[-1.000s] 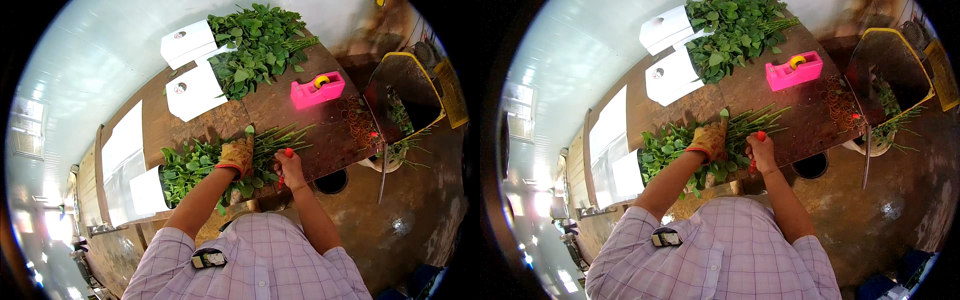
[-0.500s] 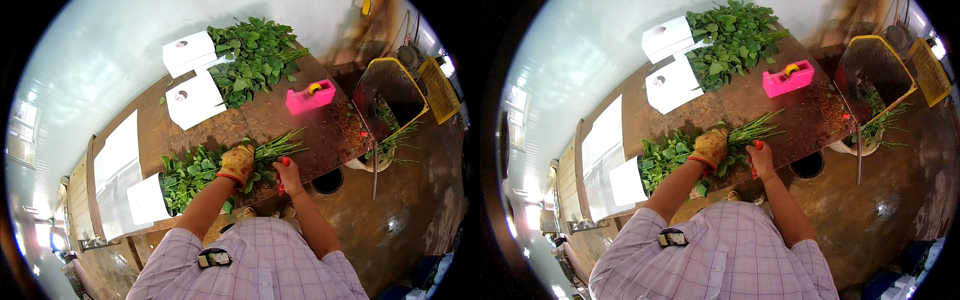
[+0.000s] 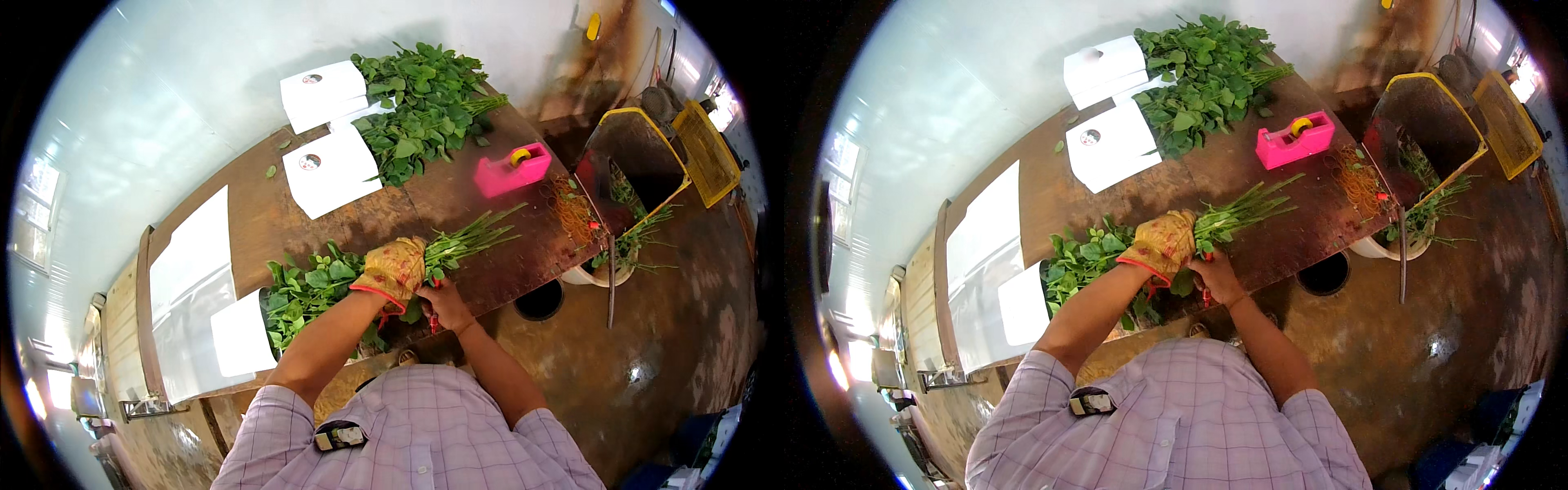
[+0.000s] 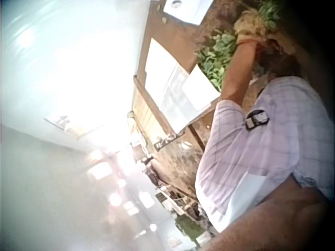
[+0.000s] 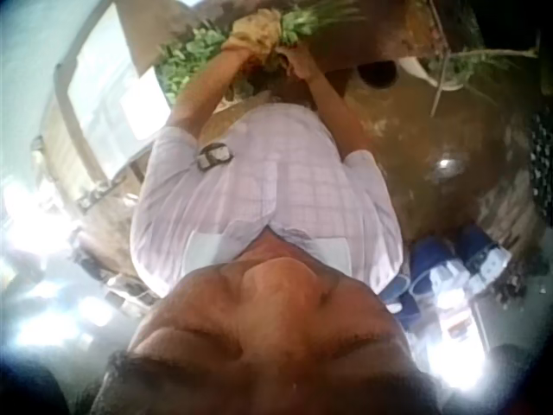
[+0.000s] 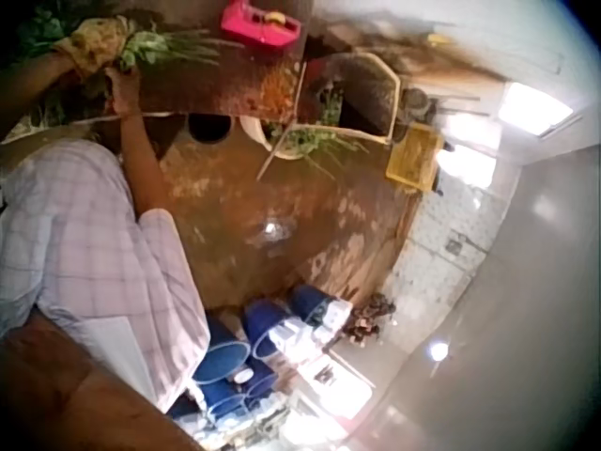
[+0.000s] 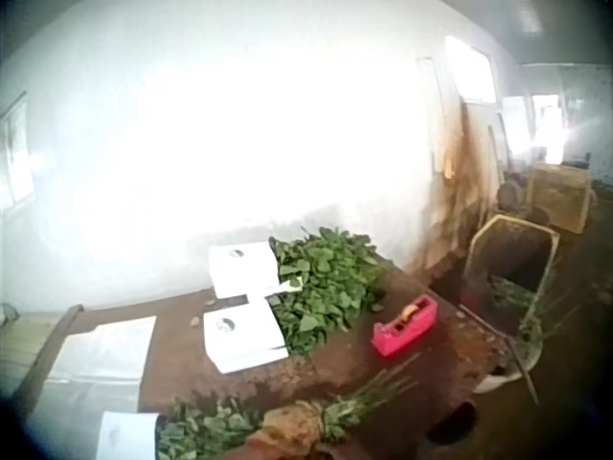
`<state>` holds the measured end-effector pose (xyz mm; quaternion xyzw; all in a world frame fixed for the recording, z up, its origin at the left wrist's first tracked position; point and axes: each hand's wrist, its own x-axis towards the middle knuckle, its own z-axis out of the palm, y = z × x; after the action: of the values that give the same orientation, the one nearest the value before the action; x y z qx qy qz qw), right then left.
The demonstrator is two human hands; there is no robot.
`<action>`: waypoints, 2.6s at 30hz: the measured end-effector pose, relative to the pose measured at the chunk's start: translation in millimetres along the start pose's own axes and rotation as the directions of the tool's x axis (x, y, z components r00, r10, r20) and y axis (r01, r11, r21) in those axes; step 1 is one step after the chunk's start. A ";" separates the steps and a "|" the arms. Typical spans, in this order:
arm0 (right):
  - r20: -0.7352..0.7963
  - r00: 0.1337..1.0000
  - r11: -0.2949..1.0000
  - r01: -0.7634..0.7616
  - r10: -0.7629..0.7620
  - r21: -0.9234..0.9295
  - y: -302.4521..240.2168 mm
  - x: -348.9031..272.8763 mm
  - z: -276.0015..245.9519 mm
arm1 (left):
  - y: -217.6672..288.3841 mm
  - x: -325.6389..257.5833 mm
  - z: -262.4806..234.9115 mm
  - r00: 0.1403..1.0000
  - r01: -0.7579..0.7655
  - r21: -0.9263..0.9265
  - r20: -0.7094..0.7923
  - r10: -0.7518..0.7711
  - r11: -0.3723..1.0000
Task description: The person gathers leafy green vegetables on a wooden table, trims the stems with a red tool, and places the bunches into white foam boxes. The person also wraps some bunches in clear plastic film and uses a pink tape dispenser to seal the packages.
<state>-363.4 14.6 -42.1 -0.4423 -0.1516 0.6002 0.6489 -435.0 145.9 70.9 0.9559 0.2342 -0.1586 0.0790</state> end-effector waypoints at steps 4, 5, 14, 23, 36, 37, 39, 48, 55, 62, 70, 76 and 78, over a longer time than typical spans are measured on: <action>-0.154 0.988 0.998 0.023 -0.031 -0.052 10.1 6.2 -21.8 | 2.7 -4.5 -9.3 1.000 -0.002 -0.021 -0.024 0.002 1.000; -0.156 0.988 0.997 0.023 -0.011 0.075 4.2 4.5 -26.4 | 2.7 -3.3 -8.9 1.000 0.013 -0.010 -0.018 -0.013 1.000; -0.250 0.940 0.685 0.340 -0.231 0.645 -72.8 -27.8 -109.4 | -30.5 -2.4 25.6 0.981 -0.082 -0.058 -0.182 0.070 0.995; 0.315 0.830 0.836 0.525 -0.460 -0.162 -85.0 14.3 8.7 | -0.9 -65.1 -88.0 0.991 -0.058 -0.171 -0.126 0.037 0.984; -0.069 0.954 0.917 0.300 -0.293 0.261 -94.7 -16.9 -22.8 | -26.3 -44.7 -59.5 0.968 0.055 -0.046 -0.241 -0.065 0.997; -0.171 0.949 0.962 0.273 -0.265 0.022 -96.7 -23.2 -14.7 | -28.2 -37.4 -53.8 0.969 0.035 -0.057 -0.242 -0.048 0.998; -0.077 0.979 0.981 0.185 -0.190 -0.066 -90.8 -27.0 16.8 | -27.3 -26.5 -45.7 0.974 0.019 -0.096 -0.224 -0.040 0.995; -0.053 0.996 0.984 0.077 -0.069 0.163 -61.3 1.3 28.7 | -27.6 -20.0 -29.5 0.981 0.001 -0.071 -0.195 -0.014 0.997; -0.360 0.907 0.865 0.350 -0.218 0.358 -91.6 -26.5 -46.0 | -23.4 -34.1 -63.2 0.973 -0.127 -0.072 -0.206 0.109 0.989; 0.103 0.912 0.891 0.409 -0.397 -0.196 -129.7 -11.6 68.5 | -57.2 -137.6 -155.3 0.948 -0.091 -0.376 -0.316 -0.036 0.922; 0.515 0.667 0.801 0.595 -0.539 0.067 -154.3 -2.0 154.8 | -63.4 -168.6 -158.7 0.921 -0.077 -0.312 -0.387 -0.052 0.947; 0.478 0.742 0.537 0.670 -0.469 -0.513 -163.1 -14.7 138.6 | -50.9 -145.6 -152.0 0.949 0.000 -0.223 -0.306 -0.070 0.975; 0.365 0.908 0.777 0.379 -0.207 -0.503 -167.9 -31.6 140.5 | -39.5 -138.7 -140.6 0.923 -0.030 -0.346 -0.369 -0.106 0.938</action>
<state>-364.7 59.6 174.5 -0.4915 -0.4823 0.4770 0.5462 -532.8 153.7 246.9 0.9347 0.2880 0.0726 0.1951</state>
